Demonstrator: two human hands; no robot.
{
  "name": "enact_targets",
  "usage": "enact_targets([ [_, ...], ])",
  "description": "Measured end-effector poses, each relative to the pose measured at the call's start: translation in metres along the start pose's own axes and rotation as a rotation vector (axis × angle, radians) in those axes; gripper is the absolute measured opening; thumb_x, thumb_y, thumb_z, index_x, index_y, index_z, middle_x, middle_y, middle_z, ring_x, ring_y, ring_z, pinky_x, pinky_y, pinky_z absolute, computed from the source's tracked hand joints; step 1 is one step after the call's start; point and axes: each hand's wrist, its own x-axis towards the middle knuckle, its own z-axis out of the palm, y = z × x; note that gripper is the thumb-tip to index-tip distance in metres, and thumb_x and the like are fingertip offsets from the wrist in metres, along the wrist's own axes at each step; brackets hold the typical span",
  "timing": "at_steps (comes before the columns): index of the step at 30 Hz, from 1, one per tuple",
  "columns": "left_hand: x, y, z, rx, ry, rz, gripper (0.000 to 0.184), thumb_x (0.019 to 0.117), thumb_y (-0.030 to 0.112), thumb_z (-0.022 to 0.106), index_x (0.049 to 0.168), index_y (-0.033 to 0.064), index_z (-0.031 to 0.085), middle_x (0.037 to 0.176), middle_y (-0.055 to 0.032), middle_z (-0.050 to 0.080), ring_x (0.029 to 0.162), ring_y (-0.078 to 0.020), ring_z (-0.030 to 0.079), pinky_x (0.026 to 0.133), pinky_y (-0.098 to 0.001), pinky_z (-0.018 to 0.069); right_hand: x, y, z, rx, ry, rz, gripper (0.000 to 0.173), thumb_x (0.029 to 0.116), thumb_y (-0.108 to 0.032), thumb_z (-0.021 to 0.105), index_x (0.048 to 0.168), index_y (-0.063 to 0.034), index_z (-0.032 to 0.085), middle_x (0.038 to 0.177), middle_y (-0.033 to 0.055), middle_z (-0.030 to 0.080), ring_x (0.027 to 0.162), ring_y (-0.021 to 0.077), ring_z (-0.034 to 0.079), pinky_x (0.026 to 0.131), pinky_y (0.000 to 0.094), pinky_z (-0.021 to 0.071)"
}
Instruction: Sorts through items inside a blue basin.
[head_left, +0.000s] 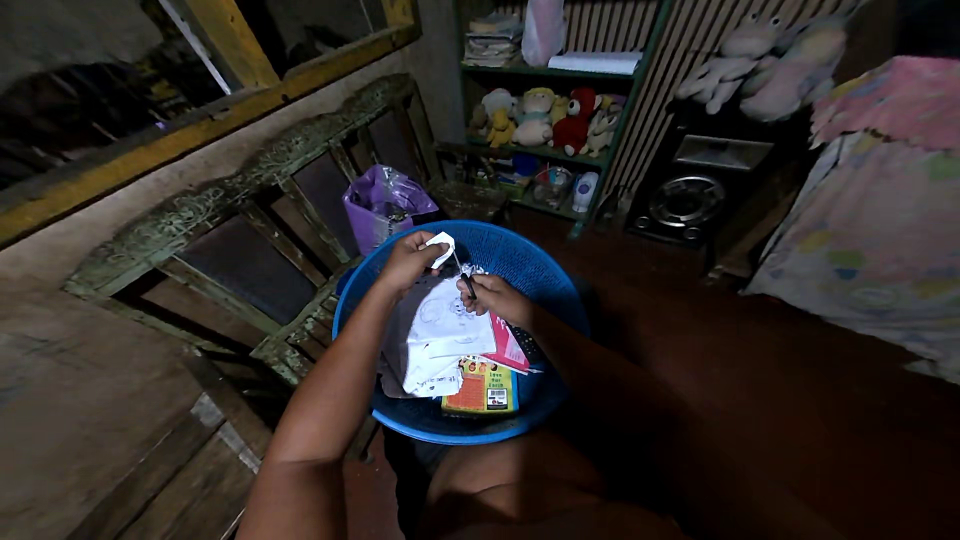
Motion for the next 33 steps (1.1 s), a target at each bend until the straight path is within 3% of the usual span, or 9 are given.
enact_targets([
  [6, -0.0016, 0.0020, 0.0028, 0.005, -0.039, -0.006, 0.017, 0.1005, 0.017, 0.066, 0.109, 0.0026, 0.064, 0.089, -0.0084, 0.070, 0.070, -0.0152, 0.066, 0.063, -0.0316, 0.0580, -0.0026, -0.0054, 0.0036, -0.019, 0.023, 0.006, 0.043, 0.1065, -0.042, 0.052, 0.110, -0.0014, 0.065, 0.094, 0.0076, 0.068, 0.081, 0.0134, 0.067, 0.072, 0.0296, 0.0571],
  [11, -0.0017, 0.0033, 0.0024, -0.037, -0.042, -0.017, 0.018, 0.1022, 0.019, 0.064, 0.110, 0.0030, 0.062, 0.092, -0.0093, 0.070, 0.069, -0.0146, 0.066, 0.063, -0.0304, 0.0581, -0.0029, -0.0068, 0.0043, -0.048, 0.058, -0.011, 0.040, 0.1070, -0.039, 0.053, 0.104, -0.0008, 0.065, 0.090, 0.0077, 0.068, 0.078, 0.0131, 0.067, 0.073, 0.0292, 0.0577],
  [16, -0.0018, 0.0048, 0.0051, -0.029, 0.006, -0.038, 0.024, 0.1064, 0.024, 0.057, 0.115, 0.0025, 0.063, 0.096, -0.0102, 0.071, 0.070, -0.0161, 0.067, 0.063, -0.0316, 0.0595, -0.0012, -0.0056, 0.0021, -0.088, 0.078, -0.007, 0.036, 0.1086, -0.033, 0.050, 0.107, -0.0006, 0.065, 0.092, 0.0085, 0.069, 0.080, 0.0139, 0.068, 0.075, 0.0301, 0.0582],
  [20, -0.0017, 0.0028, 0.0030, -0.019, -0.019, -0.022, 0.020, 0.1048, 0.018, 0.058, 0.113, 0.0004, 0.063, 0.094, -0.0110, 0.072, 0.069, -0.0162, 0.067, 0.062, -0.0311, 0.0591, -0.0009, -0.0038, 0.0046, -0.059, 0.107, -0.020, 0.041, 0.1073, -0.040, 0.052, 0.103, -0.0007, 0.065, 0.089, 0.0085, 0.069, 0.078, 0.0146, 0.068, 0.072, 0.0309, 0.0578],
  [25, -0.0042, 0.0040, 0.0066, 0.003, -0.081, -0.036, 0.021, 0.1055, 0.019, 0.057, 0.110, 0.0002, 0.065, 0.094, -0.0113, 0.072, 0.067, -0.0154, 0.066, 0.061, -0.0303, 0.0580, -0.0012, -0.0027, 0.0041, -0.027, 0.107, -0.021, 0.045, 0.1075, -0.044, 0.049, 0.113, -0.0020, 0.064, 0.093, 0.0085, 0.067, 0.081, 0.0156, 0.067, 0.071, 0.0316, 0.0569],
  [33, -0.0039, 0.0036, 0.0061, 0.013, -0.069, -0.062, 0.020, 0.1048, 0.019, 0.059, 0.110, 0.0003, 0.064, 0.091, -0.0108, 0.072, 0.067, -0.0154, 0.067, 0.061, -0.0298, 0.0583, -0.0028, -0.0081, 0.0058, -0.068, 0.077, -0.006, 0.042, 0.1093, -0.039, 0.047, 0.110, -0.0012, 0.064, 0.089, 0.0075, 0.066, 0.076, 0.0134, 0.066, 0.073, 0.0300, 0.0575],
])
